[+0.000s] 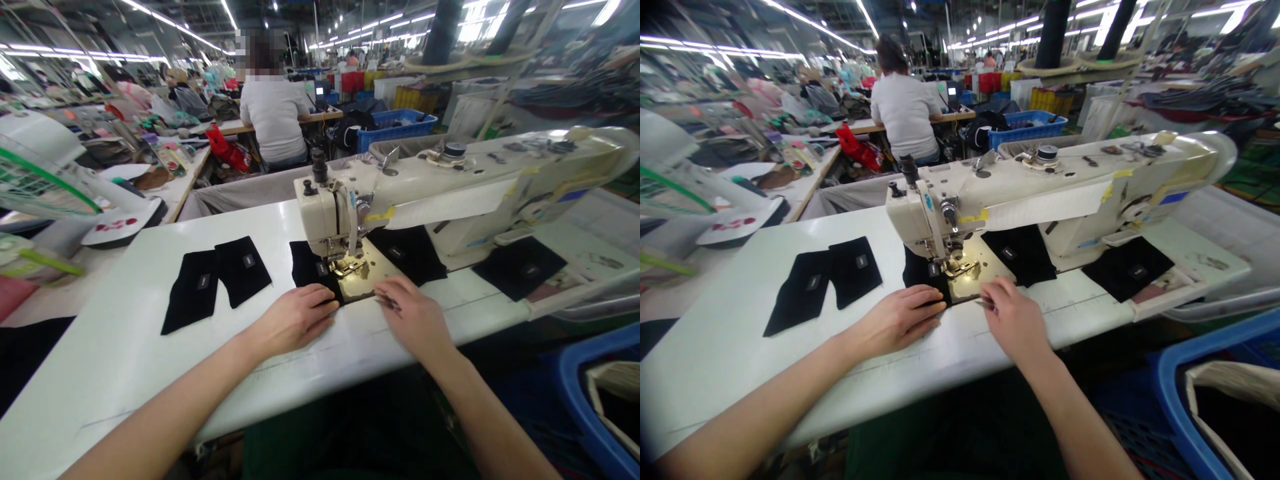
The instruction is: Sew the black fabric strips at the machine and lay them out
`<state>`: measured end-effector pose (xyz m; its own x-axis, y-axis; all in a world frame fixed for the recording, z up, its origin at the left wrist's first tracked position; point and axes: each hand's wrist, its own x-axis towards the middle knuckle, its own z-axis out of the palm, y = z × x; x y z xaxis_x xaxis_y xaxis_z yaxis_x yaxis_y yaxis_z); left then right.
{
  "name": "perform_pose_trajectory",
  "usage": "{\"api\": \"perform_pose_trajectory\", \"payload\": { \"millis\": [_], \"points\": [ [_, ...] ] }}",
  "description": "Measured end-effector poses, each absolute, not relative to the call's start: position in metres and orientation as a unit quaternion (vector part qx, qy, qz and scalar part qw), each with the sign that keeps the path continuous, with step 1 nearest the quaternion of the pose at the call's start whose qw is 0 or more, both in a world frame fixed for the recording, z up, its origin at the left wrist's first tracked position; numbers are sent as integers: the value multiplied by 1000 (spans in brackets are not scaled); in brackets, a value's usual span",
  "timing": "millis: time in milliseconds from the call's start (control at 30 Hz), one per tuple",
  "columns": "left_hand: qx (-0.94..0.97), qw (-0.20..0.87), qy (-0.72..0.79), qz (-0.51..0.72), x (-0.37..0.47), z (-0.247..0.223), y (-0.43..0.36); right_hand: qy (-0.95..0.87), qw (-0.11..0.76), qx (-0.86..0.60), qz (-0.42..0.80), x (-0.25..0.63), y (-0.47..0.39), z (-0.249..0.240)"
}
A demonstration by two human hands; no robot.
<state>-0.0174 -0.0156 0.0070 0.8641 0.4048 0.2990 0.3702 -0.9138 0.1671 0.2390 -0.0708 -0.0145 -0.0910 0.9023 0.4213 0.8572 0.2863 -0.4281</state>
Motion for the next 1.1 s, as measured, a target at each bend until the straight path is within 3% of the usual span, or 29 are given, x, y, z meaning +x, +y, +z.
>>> {"api": "perform_pose_trajectory", "payload": {
  "millis": [167,300,400,733,1100],
  "points": [
    [963,56,201,172,-20,8,-1,-615,294,-730,-53,276,-52,-8],
    [961,72,204,172,-22,8,10,-582,219,-781,-56,294,-40,-7],
    [959,73,212,171,-23,8,17,-579,210,-786,-50,300,-33,-12],
    [957,68,227,168,-27,7,40,-559,244,-790,-59,307,-26,-10],
    [953,39,243,176,-28,6,49,-549,400,-725,-112,300,-61,20]
  ]
}}
